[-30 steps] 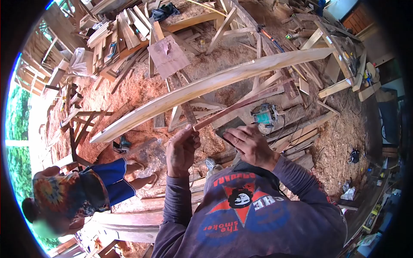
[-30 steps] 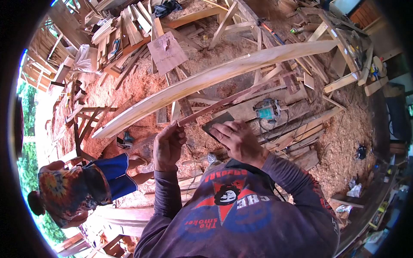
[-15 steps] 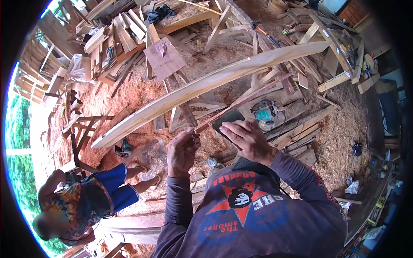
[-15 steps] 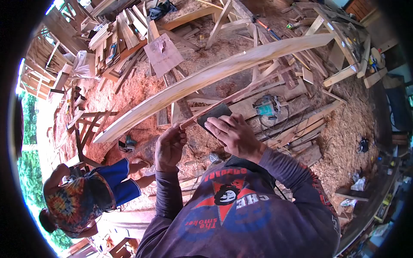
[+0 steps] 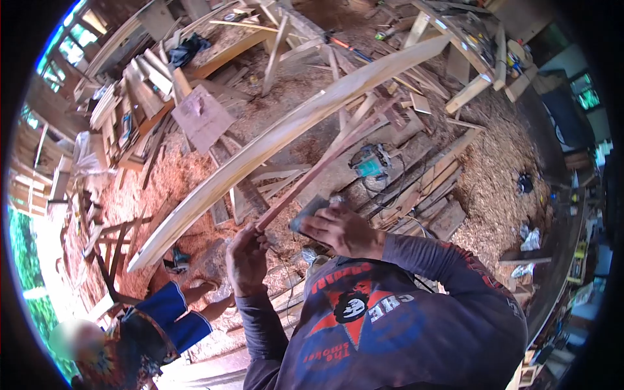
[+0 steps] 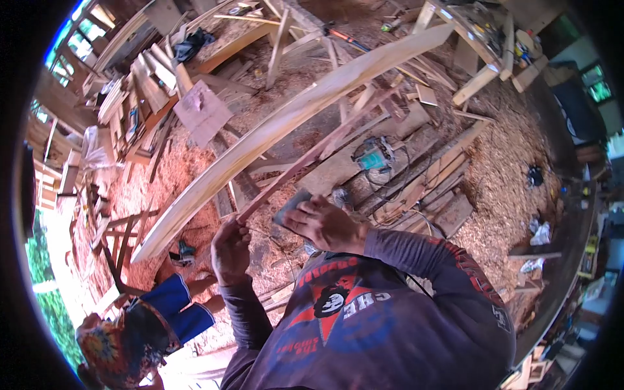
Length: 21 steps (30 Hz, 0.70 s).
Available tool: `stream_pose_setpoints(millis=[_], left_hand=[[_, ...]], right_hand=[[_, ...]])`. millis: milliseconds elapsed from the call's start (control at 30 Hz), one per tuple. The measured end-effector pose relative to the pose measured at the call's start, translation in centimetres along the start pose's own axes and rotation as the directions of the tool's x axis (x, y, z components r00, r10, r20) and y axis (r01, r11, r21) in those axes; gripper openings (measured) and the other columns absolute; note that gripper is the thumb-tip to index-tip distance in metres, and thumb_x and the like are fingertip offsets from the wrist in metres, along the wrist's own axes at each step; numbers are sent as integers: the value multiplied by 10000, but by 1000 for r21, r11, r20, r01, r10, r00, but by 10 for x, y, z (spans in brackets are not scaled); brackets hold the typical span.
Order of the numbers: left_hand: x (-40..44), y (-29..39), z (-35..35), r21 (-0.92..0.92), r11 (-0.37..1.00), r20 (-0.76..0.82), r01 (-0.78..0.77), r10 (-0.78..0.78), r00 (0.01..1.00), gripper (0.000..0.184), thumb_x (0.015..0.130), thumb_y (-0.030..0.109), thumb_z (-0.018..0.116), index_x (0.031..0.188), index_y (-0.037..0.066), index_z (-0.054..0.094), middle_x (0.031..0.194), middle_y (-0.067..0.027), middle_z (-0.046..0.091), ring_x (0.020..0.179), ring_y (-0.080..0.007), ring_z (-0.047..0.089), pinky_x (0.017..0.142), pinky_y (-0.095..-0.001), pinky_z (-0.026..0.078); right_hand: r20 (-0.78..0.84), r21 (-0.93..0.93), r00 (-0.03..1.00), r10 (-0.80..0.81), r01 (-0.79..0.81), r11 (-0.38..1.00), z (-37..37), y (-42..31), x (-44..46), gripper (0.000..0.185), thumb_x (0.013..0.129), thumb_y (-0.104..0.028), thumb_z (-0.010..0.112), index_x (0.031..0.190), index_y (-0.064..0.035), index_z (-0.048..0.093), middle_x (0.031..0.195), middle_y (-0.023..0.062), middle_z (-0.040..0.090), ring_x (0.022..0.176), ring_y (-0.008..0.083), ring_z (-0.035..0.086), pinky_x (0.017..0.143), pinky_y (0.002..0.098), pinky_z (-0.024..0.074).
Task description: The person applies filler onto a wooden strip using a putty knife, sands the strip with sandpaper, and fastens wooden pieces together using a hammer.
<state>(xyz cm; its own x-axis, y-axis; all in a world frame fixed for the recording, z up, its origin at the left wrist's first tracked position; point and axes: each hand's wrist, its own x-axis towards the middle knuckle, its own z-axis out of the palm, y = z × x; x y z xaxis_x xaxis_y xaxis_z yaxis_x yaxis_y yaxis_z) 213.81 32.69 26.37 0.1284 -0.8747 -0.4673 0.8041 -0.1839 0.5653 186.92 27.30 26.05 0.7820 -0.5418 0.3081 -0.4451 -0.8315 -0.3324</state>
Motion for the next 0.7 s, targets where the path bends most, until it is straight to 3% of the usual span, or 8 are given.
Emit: stream_pose_setpoints(millis=[133,233,400,467,533,600,633,700], left_hand=[[8,14,3,104,995,-24,7,-4,1000,177,958,109,622,1030,-48,660,888,-116,690,745,-168,650,667,-280,530],[11,33,2,388,920,-41,51,-38,998,151,935,104,661,958,-43,685,824,-95,682,700,-165,646,655,-283,530],[17,56,8,745,665,-48,44,-12,999,213,905,112,698,1015,-70,712,808,-107,700,715,-174,674,665,-304,561],[25,62,2,809,587,-32,26,1,999,219,898,106,698,1015,-79,711,811,-113,705,714,-174,677,672,-306,562],[36,66,-2,867,499,-14,5,15,1000,225,892,100,697,1015,-87,711,813,-118,711,713,-174,679,678,-307,562],[45,68,-4,918,391,-95,68,51,994,236,889,95,686,1026,-97,707,805,-120,712,709,-173,677,679,-303,553],[47,73,1,939,323,-137,116,43,990,249,891,118,693,1021,-94,709,800,-116,712,703,-171,676,678,-301,544],[60,71,-21,920,372,-155,124,54,986,259,891,133,698,1017,-93,710,795,-112,712,701,-171,675,677,-299,540]], right_hand=[[-30,149,997,68,-63,987,-10,17,-14,547,762,-100,729,1298,-60,627,1229,89,653,1096,242,592,983,413,431],[-158,280,927,339,-288,916,-40,53,-21,323,838,-62,683,1155,-26,630,1118,113,658,1017,279,610,946,420,461],[84,724,535,841,-612,318,-67,132,-66,469,971,-460,632,1167,-39,569,969,131,677,795,173,691,636,325,576],[173,685,332,927,-717,130,-95,159,-75,570,980,-538,567,1206,-15,550,1076,95,629,883,179,689,720,301,593],[225,766,191,955,-641,-53,-112,189,-83,562,978,-601,523,1135,-64,572,966,85,668,762,153,701,546,238,550],[315,879,197,928,-430,-207,-113,244,-107,584,979,-635,484,1128,-77,578,961,58,669,730,141,697,447,223,495],[255,903,17,967,-363,-232,-115,263,-110,544,999,-611,467,1104,-93,596,902,19,679,730,115,692,418,225,464],[266,961,161,950,-125,-248,-108,349,-158,438,1036,-479,485,1101,-59,592,972,48,675,830,141,686,565,282,534]])
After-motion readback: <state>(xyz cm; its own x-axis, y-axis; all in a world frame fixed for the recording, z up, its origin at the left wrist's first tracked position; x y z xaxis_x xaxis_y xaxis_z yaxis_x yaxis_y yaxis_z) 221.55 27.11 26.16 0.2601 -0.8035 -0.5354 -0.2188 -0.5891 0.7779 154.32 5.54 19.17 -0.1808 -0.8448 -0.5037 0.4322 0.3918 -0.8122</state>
